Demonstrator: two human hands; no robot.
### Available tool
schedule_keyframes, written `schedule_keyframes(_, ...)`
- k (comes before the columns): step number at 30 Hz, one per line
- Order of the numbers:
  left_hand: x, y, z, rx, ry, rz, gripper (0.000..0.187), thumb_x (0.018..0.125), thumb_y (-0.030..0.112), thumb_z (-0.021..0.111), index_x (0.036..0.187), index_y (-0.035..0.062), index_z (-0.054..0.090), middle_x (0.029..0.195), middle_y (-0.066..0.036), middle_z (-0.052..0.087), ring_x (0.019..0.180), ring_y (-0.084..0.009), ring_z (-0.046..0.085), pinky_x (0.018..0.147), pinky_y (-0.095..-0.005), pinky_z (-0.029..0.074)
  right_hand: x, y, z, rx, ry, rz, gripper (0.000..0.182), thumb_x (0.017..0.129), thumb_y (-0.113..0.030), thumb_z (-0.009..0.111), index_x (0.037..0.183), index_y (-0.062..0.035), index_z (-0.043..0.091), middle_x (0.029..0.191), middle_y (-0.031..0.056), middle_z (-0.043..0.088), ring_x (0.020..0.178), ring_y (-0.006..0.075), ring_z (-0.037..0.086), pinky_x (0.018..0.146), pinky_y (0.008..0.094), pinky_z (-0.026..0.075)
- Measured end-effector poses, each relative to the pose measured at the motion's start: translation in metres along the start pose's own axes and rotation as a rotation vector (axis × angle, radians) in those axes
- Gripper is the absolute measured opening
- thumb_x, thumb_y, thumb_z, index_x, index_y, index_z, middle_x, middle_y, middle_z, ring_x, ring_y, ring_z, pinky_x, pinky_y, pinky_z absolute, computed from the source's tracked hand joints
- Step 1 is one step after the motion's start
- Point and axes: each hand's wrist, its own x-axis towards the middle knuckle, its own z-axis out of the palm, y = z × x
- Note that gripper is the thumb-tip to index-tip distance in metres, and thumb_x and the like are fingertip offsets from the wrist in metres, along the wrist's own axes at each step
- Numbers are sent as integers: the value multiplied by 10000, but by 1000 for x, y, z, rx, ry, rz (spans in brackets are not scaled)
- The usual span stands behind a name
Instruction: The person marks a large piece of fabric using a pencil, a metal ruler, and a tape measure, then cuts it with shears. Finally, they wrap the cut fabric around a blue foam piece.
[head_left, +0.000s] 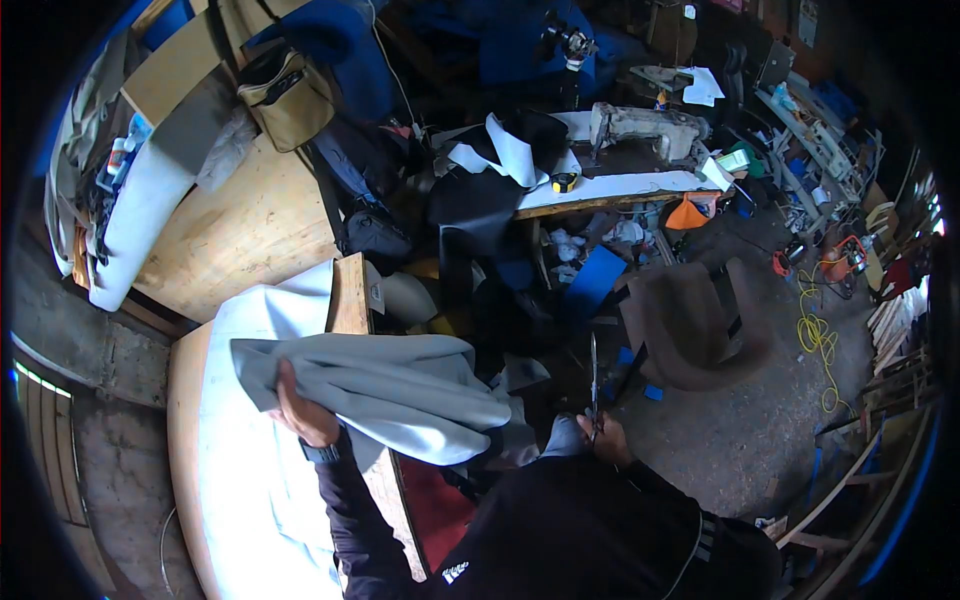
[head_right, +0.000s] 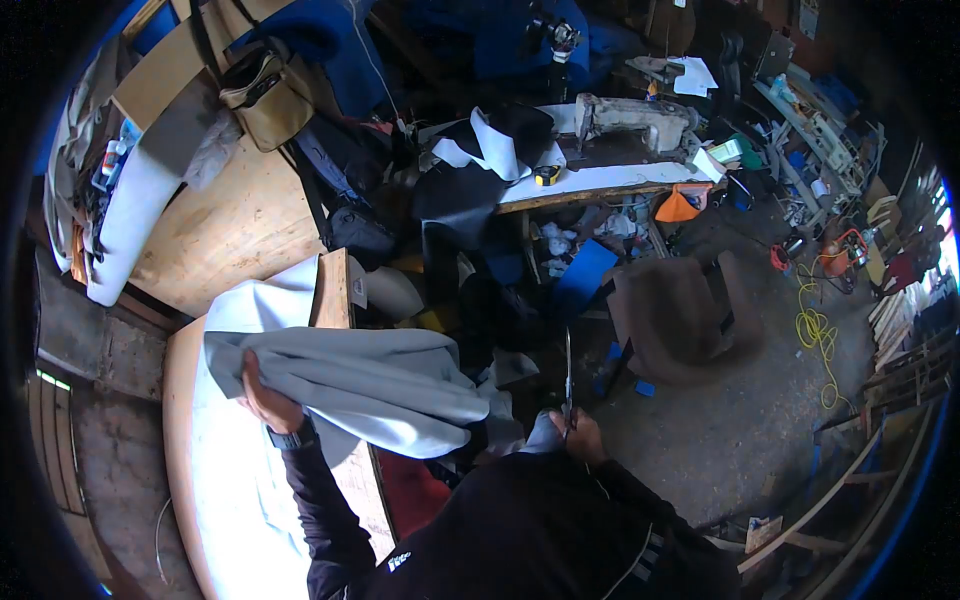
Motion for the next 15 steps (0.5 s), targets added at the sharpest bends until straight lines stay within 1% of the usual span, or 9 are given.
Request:
schedule_keyframes(2,22,-13,21,37,-15,51,236,970,135,669,1079,-74,688,979,-146,719,838,-209,677,750,-354,561,32,18,-6,-17,-1,-25,435,973,-423,732,1044,-2,649,741,63,673,668,145,640,631,338,508)
schedule_keyframes(5,47,-35,64,119,-2,166,211,974,144,674,1023,-61,695,897,-128,716,742,-200,670,676,-338,558,77,28,-16,-80,39,-112,396,979,-406,727,991,-19,647,736,53,666,667,132,623,629,345,502)
schedule_keyframes(7,52,-54,85,186,-20,214,205,986,149,678,993,-53,709,898,-124,725,716,-187,665,649,-329,553,104,11,-29,-57,-7,-84,401,979,-401,726,950,-11,634,740,96,677,672,204,660,639,386,509)
schedule_keyframes(8,59,-105,58,450,-170,300,228,996,164,683,1013,-63,708,956,-135,742,803,-205,680,742,-353,560,115,-5,-38,-48,-30,-70,405,979,-398,725,929,-8,627,742,118,682,675,240,678,645,406,512)
schedule_keyframes(10,33,-130,76,694,-474,122,299,1017,205,676,1129,-72,672,1089,-169,739,962,-232,677,882,-390,540,141,-37,-56,-125,-3,-162,415,977,-396,725,903,-2,618,756,171,684,717,345,693,658,455,511)
schedule_keyframes(12,10,-247,39,974,-509,-183,505,960,317,750,1307,-35,648,1060,-238,726,970,-384,706,905,-467,542,169,-47,-68,-169,-2,-201,424,971,-399,730,893,1,614,770,212,684,759,426,692,666,495,506)
schedule_keyframes(13,-4,-325,2,1088,-611,-104,832,859,432,833,1468,-19,490,1286,-295,635,1210,-462,608,1022,-538,483,182,-48,-73,-174,-12,-192,428,966,-404,735,896,1,615,777,226,682,780,453,684,668,512,502)
schedule_keyframes(14,-38,-350,6,1486,-586,-297,1030,772,473,886,1514,-15,367,1457,-327,484,1318,-494,507,1099,-560,427,200,-50,-76,-175,-14,-189,433,961,-408,740,899,2,617,784,241,681,801,481,677,669,528,497)
schedule_keyframes(15,-47,-356,37,1318,-695,-311,1061,760,448,899,1535,-15,342,1479,-320,465,1351,-492,477,1137,-556,396,214,-53,-82,-201,1,-188,434,958,-414,741,904,-1,621,783,235,684,791,473,680,662,528,496)
